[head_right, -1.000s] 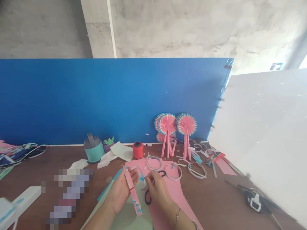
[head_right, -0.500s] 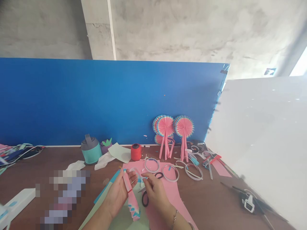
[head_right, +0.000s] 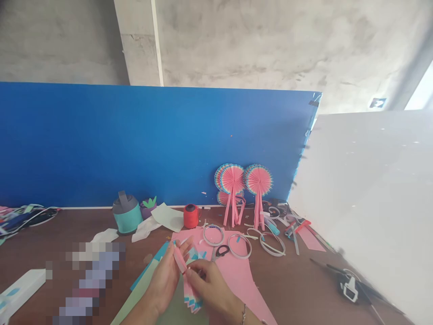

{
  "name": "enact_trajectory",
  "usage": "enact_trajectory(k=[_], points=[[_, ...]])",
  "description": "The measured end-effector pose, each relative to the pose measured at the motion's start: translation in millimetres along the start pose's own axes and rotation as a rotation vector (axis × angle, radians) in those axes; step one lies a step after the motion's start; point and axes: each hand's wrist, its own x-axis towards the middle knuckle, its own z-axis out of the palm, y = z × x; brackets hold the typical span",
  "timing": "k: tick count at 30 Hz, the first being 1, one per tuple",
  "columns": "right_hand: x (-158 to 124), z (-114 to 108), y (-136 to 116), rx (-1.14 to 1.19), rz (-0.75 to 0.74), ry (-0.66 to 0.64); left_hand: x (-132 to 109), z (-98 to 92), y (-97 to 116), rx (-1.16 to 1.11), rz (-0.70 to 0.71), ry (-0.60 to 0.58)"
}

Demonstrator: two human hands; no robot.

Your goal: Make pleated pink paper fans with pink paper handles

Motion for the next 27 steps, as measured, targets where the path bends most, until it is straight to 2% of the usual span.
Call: enact_trajectory(k=[3,8,14,19,23,25,27], points=[[0,5,4,0.107,0.058,-0.075,0,1.3,-2,0.016,0.027,-0.006],[2,0,-3,0.164,0.069,-0.075,1,4.0,1,-0.013,0.011,0.123],[8,-9,1,0.153,0.008,0.211,5,-1.9,6,-0.004,0.065,0.18],[9,-11,6,0.096,0.068,0.163,9,-6.8,4,-0.058,0.072,0.162],[7,-8,6,0.032,0.116,0.138,7,-3.2,4,-0.078,0.091,0.178],[6,-9,3,-0.054,0.08,0.196,5,0.2,6,-0.091,0.096,0.19],[5,-11,0,-0.149,-0.035,0.297,3,3.6,7,-0.111,0.091,0.191]])
